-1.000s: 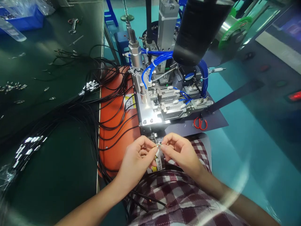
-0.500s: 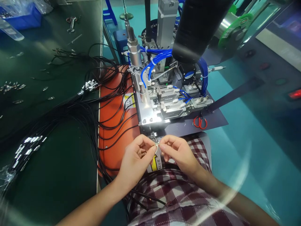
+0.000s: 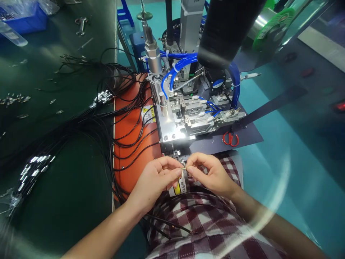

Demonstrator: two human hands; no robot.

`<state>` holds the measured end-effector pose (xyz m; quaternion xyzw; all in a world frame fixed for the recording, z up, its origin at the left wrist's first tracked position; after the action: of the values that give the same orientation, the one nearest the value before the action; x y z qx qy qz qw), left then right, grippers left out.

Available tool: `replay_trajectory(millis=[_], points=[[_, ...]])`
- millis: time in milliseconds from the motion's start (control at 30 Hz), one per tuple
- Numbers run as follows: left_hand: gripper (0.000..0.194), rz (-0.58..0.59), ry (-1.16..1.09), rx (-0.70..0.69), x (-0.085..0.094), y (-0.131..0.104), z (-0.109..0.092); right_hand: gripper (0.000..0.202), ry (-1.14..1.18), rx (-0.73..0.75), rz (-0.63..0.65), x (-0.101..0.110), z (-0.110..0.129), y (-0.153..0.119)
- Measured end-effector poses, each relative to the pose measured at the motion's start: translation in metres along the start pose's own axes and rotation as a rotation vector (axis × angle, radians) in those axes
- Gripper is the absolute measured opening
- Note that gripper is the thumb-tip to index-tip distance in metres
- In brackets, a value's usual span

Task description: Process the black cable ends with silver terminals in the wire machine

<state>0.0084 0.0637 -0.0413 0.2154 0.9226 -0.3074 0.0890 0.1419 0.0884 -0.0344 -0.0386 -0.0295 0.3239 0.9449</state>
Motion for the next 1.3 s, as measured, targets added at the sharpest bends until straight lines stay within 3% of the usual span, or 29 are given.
replay_trajectory(millis=[100, 200, 267, 467, 600, 833, 933, 1067, 1300], points=[[0.014, -0.085, 0.056, -0.08, 0.0, -0.002, -0.004, 0.011, 0.013, -0.07, -0.046, -0.006, -0.002, -0.002], [0.009, -0.252, 0.191, -0.264, 0.002, -0.007, -0.016, 0.013, 0.094, -0.163, -0.116, -0.015, -0.011, -0.005], [0.007, -0.283, 0.25, -0.33, 0.001, -0.008, -0.022, 0.014, 0.066, -0.166, -0.151, -0.019, -0.012, -0.005], [0.019, -0.107, 0.028, -0.133, 0.006, -0.002, -0.012, 0.01, -0.177, -0.028, -0.201, -0.011, 0.002, -0.003], [0.024, -0.067, -0.091, -0.031, 0.007, -0.001, -0.002, 0.01, -0.173, 0.003, -0.181, -0.012, 0.007, -0.001], [0.017, -0.171, -0.011, -0.068, 0.012, 0.002, -0.002, 0.015, 0.076, -0.199, -0.104, -0.026, -0.018, 0.0], [0.018, -0.139, -0.066, -0.038, 0.012, 0.005, 0.002, 0.011, 0.043, -0.207, -0.077, -0.017, -0.016, 0.002], [0.019, -0.095, -0.121, -0.031, 0.01, 0.005, 0.002, 0.01, 0.108, -0.204, -0.133, 0.0, -0.01, 0.006], [0.02, -0.065, -0.111, -0.035, 0.008, 0.004, -0.001, 0.01, 0.152, -0.145, -0.137, -0.004, -0.005, 0.01]])
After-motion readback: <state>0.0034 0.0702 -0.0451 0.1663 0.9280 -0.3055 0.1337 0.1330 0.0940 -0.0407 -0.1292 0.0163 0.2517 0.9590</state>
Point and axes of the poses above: each hand's wrist, its own y-axis towards the middle knuckle, its own x-axis out of the back of the hand, z = x × y, the point moved 7 cm from there along y, towards the middle knuckle, and after that the axes turned 13 degrees about z, right-handed, at the moved point
